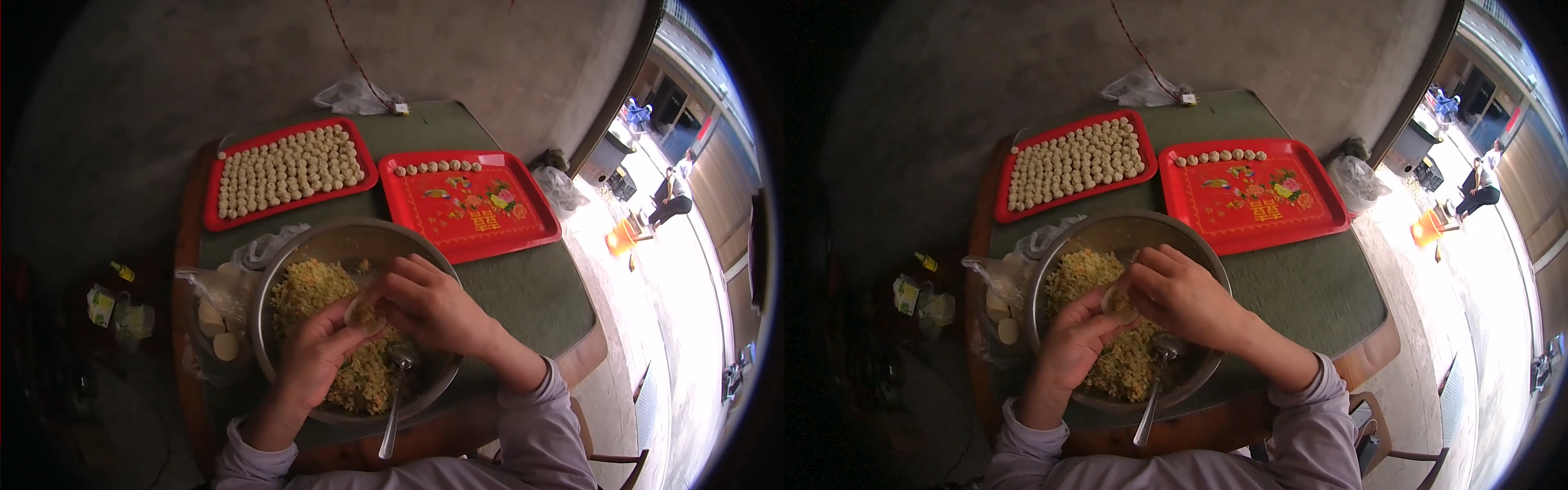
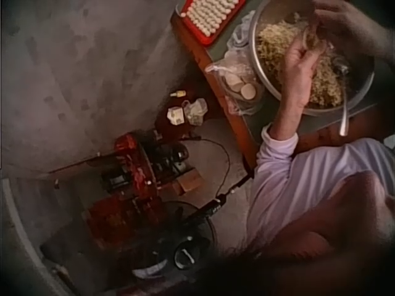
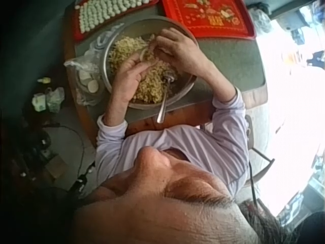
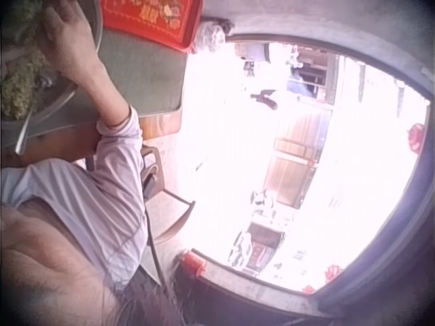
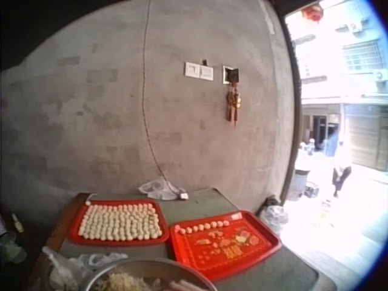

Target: Preparing and filling dumplings at a table.

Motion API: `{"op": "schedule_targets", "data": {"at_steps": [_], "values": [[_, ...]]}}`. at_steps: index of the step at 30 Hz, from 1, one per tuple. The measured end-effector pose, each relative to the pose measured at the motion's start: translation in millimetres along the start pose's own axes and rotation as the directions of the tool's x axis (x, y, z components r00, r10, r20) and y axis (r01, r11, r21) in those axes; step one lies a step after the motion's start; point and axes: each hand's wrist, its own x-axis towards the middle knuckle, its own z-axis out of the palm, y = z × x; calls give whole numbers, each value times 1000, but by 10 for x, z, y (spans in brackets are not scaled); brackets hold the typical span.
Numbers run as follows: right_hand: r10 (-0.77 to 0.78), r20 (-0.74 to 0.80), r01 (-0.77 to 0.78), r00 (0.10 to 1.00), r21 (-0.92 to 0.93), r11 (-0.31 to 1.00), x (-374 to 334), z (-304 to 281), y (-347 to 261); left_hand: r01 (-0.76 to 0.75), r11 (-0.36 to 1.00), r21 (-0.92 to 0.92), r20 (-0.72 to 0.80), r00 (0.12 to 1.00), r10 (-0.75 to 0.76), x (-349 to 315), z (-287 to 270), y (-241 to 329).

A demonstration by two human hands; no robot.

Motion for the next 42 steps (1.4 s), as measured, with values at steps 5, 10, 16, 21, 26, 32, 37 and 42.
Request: {"op": "schedule_targets", "data": {"at_steps": [5, 10, 16, 21, 26, 32, 37, 42], "values": [[-38, 55, 40, 998, -39, 998, -10, -2, 3, 21, 1000, 3, 20, 1000, -21, 2, -27, -33], [-91, 52, 92, 995, -14, 996, -13, -7, 7, 10, 1000, 25, 9, 1000, -10, -5, -31, -63], [-76, 48, 74, 996, 28, 997, 7, -73, -2, 7, 999, 39, 29, 1000, -9, -10, 10, -12], [-42, 66, 38, 997, 48, 998, -2, -100, 5, -27, 998, 60, 41, 999, 24, -9, 46, 10], [-137, 70, 136, 988, 18, 991, -24, -3, 5, 1, 996, 89, 29, 1000, -3, -5, 6, -11], [-35, 70, 27, 997, 118, 993, -4, -153, 8, -3, 996, 84, 29, 1000, 0, 8, -1, -14], [-16, 62, 10, 998, 89, 996, 2, -151, 18, 1, 1000, -28, 28, 1000, 0, -6, 23, 28], [-33, 79, 28, 996, 65, 998, 6, -154, 23, -9, 997, -73, 17, 1000, 10, 6, -14, -1]]}}
